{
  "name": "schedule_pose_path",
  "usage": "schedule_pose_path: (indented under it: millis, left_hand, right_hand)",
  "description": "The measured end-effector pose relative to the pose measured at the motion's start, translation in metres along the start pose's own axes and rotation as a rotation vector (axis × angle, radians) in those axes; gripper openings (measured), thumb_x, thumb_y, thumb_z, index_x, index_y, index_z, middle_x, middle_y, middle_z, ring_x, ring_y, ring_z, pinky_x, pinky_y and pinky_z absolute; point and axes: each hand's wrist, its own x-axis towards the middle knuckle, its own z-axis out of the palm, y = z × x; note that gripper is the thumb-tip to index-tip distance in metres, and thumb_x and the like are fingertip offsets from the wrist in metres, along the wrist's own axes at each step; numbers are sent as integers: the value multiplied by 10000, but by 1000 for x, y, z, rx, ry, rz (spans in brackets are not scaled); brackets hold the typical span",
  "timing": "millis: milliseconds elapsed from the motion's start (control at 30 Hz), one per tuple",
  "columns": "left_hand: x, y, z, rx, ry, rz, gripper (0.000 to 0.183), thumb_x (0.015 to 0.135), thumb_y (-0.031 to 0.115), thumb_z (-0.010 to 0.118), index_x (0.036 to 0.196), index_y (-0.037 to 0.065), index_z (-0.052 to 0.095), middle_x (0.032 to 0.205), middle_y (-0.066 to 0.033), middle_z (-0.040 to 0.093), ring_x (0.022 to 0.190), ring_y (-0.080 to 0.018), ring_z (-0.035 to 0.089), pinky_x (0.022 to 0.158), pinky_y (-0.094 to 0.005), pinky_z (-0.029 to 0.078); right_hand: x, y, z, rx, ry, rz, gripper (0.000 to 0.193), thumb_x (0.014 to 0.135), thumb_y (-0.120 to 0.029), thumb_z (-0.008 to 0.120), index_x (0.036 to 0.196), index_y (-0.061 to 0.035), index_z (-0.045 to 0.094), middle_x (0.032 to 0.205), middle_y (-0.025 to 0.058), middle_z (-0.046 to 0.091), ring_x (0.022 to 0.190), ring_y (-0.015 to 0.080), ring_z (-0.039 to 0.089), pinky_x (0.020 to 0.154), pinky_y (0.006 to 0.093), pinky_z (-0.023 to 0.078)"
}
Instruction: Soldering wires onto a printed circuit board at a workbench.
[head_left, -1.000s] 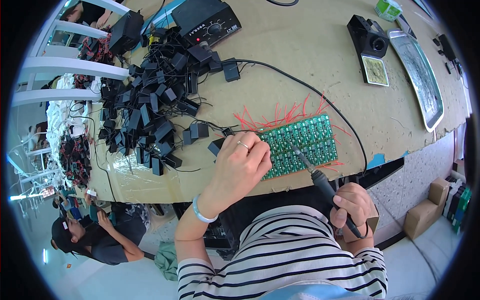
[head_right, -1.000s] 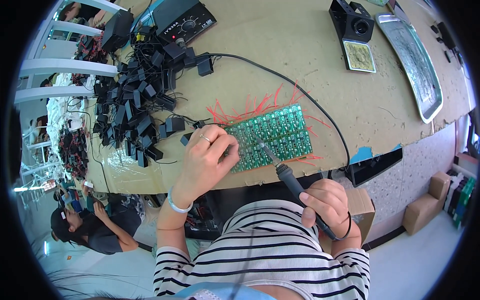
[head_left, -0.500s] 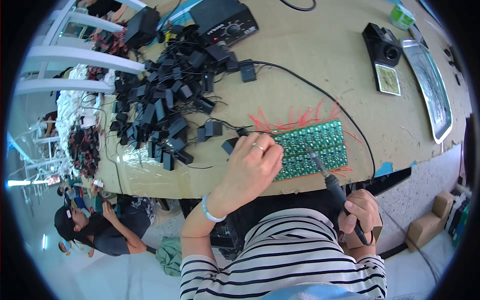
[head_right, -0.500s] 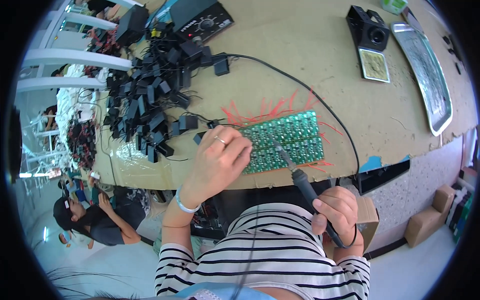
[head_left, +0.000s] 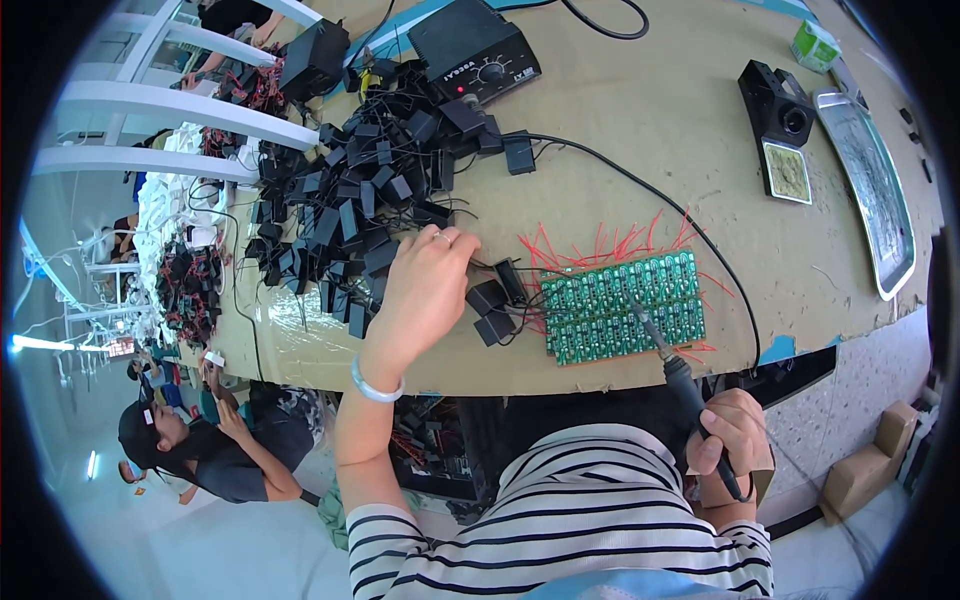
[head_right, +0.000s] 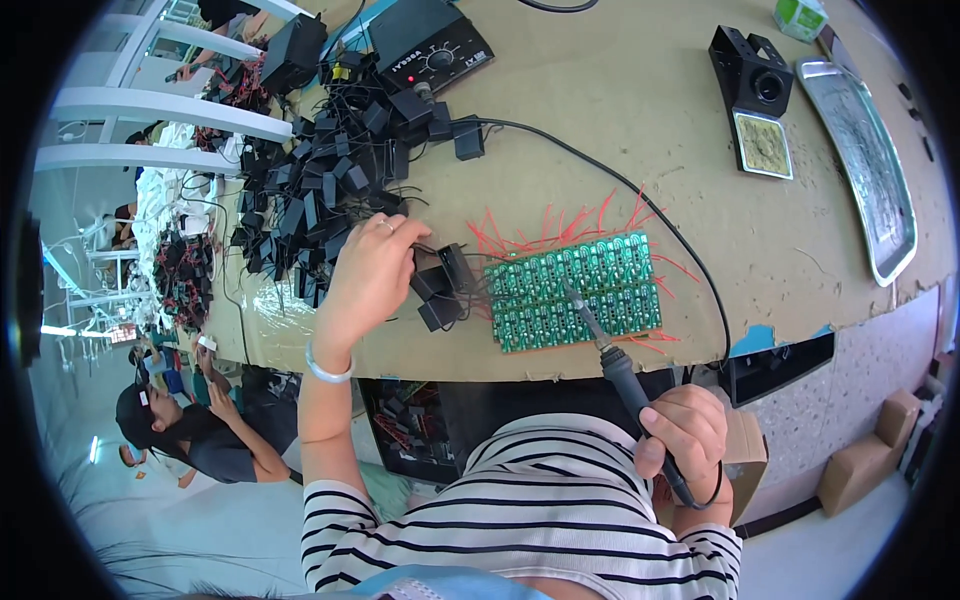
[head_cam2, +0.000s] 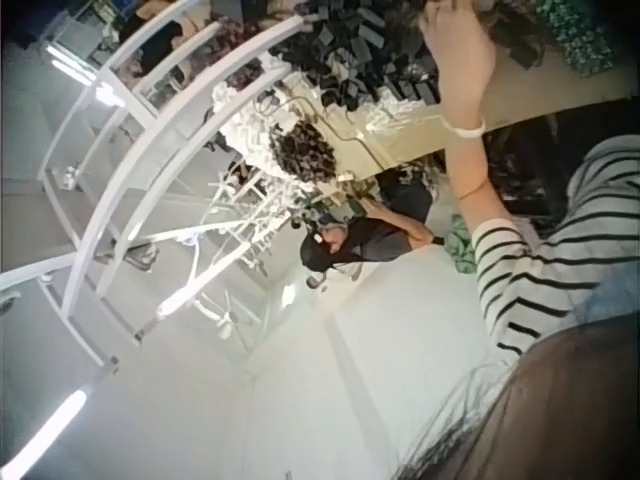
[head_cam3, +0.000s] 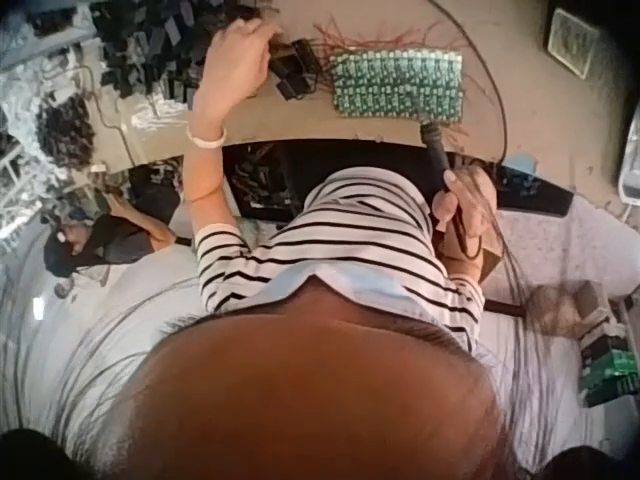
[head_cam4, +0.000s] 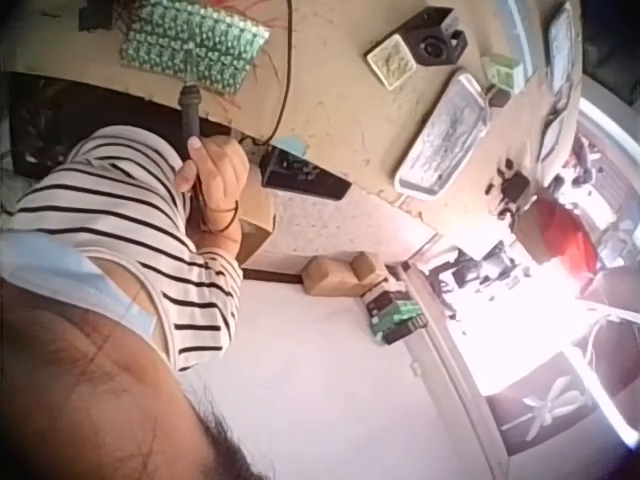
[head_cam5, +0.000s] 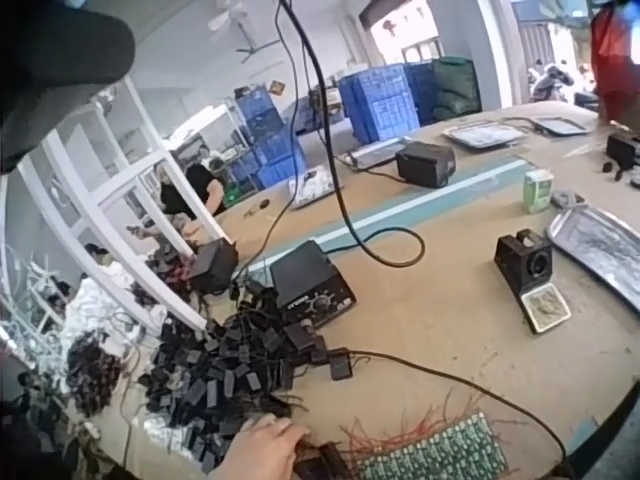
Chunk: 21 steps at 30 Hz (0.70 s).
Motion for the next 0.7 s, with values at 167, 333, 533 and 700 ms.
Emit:
schedule_pose_path:
  millis: [167, 333, 533, 700]
  left_hand:
    - [-4, -14, -9, -193, 234, -69, 147, 853, -15, 672, 999, -11, 654, 887, -122, 683, 802, -287, 665, 763, -341, 529]
    - [-2, -6, -6, -645, 323, -353, 46, 955, 26, 638, 978, -14, 637, 908, -90, 700, 887, -141, 679, 778, -245, 497]
    - [10, -9, 3, -1304, 690, -283, 98, 1006, 58, 598, 1061, -21, 615, 980, -78, 681, 897, -128, 662, 842, -262, 529]
    - [23, -9, 3, -1301, 700, -272, 122, 997, 52, 612, 1084, -32, 627, 950, -94, 704, 887, -133, 676, 847, -258, 532]
  right_hand:
    - [-3, 5, 1, 10, 29, -12, 166, 971, -161, 583, 1049, -14, 583, 768, 82, 613, 591, 242, 614, 537, 362, 520]
    - [12, 4, 7, -4, 29, -51, 157, 998, -145, 477, 961, -8, 544, 684, 91, 573, 511, 229, 564, 500, 348, 495]
    - [11, 1, 6, 3, 30, -41, 153, 994, -143, 480, 968, -10, 552, 681, 90, 572, 511, 231, 566, 495, 350, 493]
    - [11, 2, 5, -40, 29, -34, 148, 983, -137, 481, 978, -10, 557, 680, 87, 569, 511, 232, 566, 497, 348, 495]
